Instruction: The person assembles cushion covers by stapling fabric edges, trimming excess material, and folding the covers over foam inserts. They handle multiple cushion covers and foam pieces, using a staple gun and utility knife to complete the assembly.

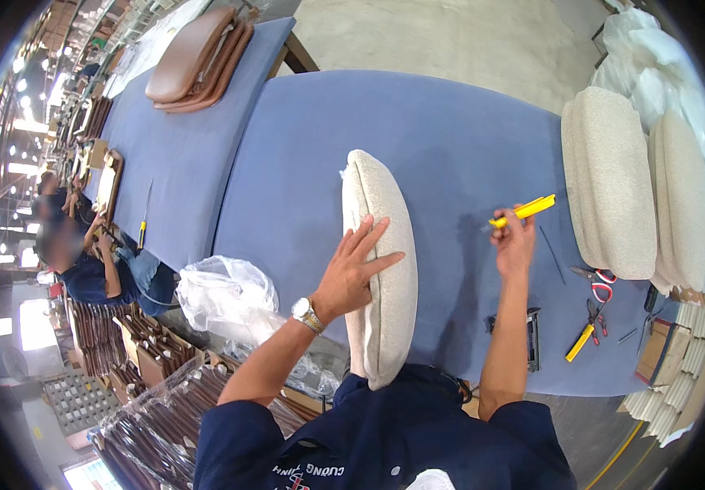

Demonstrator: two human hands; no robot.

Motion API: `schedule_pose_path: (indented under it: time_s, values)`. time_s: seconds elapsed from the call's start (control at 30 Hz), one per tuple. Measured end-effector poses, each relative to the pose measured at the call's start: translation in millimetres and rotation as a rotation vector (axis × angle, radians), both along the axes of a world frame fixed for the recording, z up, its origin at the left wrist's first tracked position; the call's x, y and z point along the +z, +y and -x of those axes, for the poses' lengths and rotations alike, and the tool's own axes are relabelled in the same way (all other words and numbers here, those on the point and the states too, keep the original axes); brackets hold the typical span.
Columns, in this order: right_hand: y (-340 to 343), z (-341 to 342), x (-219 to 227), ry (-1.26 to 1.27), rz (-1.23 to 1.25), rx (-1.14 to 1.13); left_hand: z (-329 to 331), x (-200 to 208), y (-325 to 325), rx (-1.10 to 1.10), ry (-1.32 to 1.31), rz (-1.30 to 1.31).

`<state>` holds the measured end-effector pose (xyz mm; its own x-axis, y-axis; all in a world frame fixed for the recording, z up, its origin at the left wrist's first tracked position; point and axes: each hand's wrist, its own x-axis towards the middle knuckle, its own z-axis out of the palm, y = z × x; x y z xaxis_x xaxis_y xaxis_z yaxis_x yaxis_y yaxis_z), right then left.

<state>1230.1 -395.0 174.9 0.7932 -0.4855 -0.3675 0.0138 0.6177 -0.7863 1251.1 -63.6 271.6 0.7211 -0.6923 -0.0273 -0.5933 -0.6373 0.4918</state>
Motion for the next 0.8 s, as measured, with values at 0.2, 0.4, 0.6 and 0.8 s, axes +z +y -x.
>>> schedule_pose_path:
  time_s: [0.2, 0.4, 0.6, 0.8]
  values:
    - [57, -59, 34, -0.374, -0.06, 0.039, -22, -4, -20, 0.022, 0.026, 0.342]
    - [95, -76, 65, -0.437, 0.202, 0.106, -77, 0, -50, 0.722, 0.097, 0.42]
    - [109, -80, 58, -0.492, 0.479, 0.198, -98, -2, -65, 0.814, 0.082, 0.392]
    - [125, -92, 58, -0.449, 0.623, 0.115, -100, 0, -66, 0.866, 0.183, 0.511]
